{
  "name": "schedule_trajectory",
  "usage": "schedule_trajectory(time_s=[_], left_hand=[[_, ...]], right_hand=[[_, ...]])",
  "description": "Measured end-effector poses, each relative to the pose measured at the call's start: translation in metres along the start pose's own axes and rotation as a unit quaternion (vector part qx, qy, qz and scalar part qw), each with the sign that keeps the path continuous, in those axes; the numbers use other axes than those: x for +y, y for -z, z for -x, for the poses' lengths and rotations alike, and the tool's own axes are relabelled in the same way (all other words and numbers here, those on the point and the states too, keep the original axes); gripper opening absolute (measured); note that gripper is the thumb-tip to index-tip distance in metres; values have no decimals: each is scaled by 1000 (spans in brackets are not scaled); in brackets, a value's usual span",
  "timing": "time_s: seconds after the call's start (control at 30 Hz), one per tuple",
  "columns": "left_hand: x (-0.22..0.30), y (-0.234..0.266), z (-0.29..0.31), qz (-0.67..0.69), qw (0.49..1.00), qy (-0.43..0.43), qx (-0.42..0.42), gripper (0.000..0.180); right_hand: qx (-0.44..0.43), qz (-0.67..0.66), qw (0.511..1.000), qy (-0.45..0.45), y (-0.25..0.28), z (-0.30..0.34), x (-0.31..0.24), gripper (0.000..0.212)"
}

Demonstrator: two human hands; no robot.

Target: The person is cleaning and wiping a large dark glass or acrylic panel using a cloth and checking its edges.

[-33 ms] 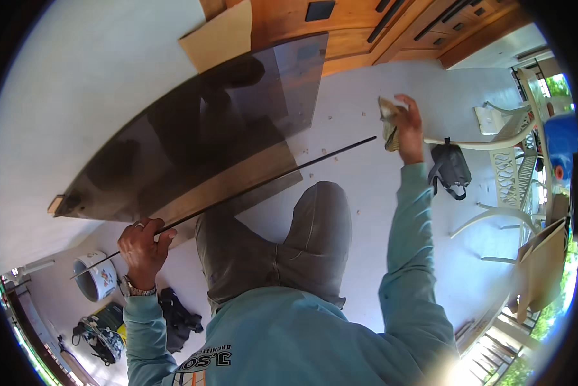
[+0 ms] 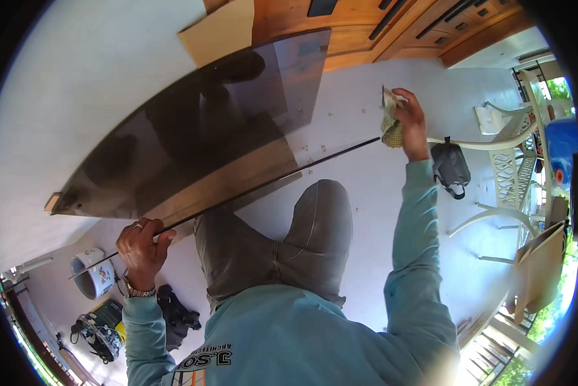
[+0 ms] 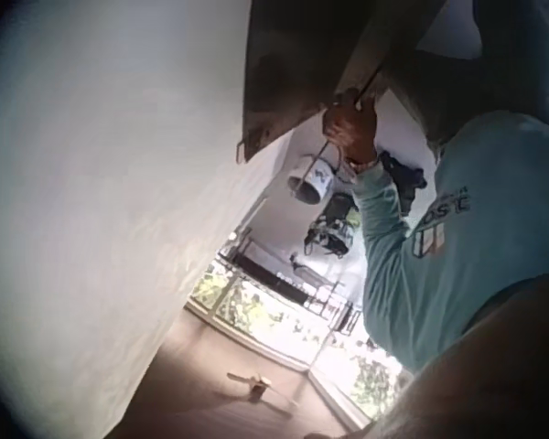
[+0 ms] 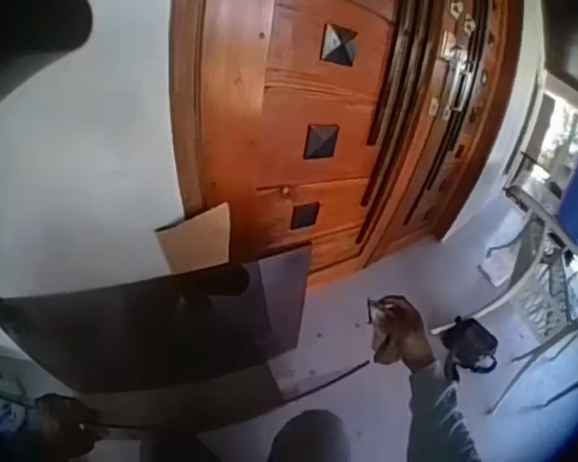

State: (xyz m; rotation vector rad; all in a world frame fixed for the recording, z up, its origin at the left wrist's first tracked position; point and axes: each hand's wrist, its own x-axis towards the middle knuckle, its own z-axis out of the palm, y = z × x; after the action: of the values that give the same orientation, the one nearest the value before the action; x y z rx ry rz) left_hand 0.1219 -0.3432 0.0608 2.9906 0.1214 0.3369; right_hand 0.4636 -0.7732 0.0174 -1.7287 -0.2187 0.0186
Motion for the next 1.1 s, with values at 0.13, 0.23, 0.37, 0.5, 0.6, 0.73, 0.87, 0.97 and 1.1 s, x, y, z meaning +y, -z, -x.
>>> schedule_trajectory(time_s=[0.13,0.23,0.37,0.5,0.6,0.73,0.87,0.97,1.1], left_hand=[[11,-1,19,3,1000,-9,8,40],[26,1,32,8,1000,-5,-5,46],[33,-1,50,3,1000,-13,-21,55],[34,1,65,2,999,-19,-33,58],[36,-2,68,10,999,-18,-51,60],[35,0,70,-1,999,-24,-43,61],[36,-3,70,3,999,-23,-39,63],[35,-2,69,0,999,-25,-40,64],[35,-2,68,1,999,-21,-46,65]], right_hand=[[-186,106,975,-55,-13,-4,-40,15],[-375,175,910,-31,-34,2,-52,9],[-444,311,811,-219,-56,8,-53,8],[-536,443,674,-250,-93,24,-73,10],[-612,425,661,-92,-87,28,-43,12],[-606,462,627,-159,-110,30,-56,12],[-610,517,579,-157,-121,30,-62,15],[-619,524,572,-126,-123,29,-56,13],[-615,545,560,-111,-126,32,-54,11]])
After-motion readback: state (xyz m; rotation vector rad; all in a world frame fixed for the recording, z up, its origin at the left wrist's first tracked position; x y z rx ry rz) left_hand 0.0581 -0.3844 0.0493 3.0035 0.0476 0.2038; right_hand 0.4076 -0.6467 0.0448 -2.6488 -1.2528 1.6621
